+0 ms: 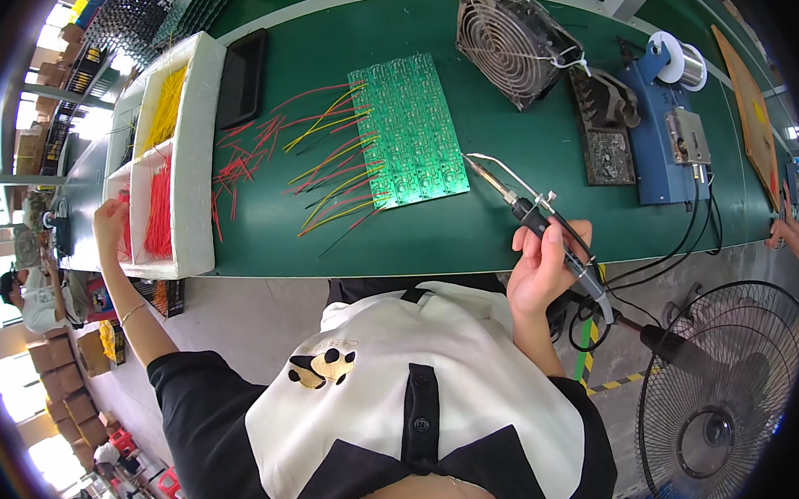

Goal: The person takes wires from a divided tray and solders them onto a circuit board using a soldering tool, attaching yellow wires and then red wires to the board.

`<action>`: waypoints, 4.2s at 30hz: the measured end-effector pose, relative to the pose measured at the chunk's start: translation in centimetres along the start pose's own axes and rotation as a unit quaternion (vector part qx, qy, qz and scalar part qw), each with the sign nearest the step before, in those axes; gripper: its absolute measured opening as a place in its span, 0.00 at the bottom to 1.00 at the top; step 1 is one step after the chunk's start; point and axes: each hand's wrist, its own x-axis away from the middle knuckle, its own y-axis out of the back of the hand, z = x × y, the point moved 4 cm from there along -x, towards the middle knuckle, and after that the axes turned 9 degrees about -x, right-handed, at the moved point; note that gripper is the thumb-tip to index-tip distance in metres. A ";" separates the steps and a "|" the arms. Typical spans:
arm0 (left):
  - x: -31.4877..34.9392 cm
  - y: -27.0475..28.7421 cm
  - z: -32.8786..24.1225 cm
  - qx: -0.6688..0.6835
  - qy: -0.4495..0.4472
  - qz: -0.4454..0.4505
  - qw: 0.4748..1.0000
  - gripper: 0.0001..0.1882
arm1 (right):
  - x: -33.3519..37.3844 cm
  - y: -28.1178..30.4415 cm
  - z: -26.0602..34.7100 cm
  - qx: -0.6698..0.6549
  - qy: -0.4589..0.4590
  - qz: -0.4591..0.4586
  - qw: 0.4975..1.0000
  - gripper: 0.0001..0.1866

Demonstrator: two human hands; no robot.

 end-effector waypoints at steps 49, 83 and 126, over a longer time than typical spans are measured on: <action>8.9 -7.5 -40.9 0.265 -0.419 0.004 0.869 0.07 | -0.7 -1.6 -0.4 -0.032 -0.017 0.018 0.999 0.07; 18.6 -6.5 -36.2 0.082 -0.615 -0.200 0.758 0.21 | -3.0 -5.3 -2.6 0.105 -0.101 0.122 0.982 0.07; 17.7 -7.2 -35.9 0.118 -0.598 -0.180 0.772 0.20 | -2.3 -4.3 -3.0 0.099 -0.111 0.163 0.975 0.07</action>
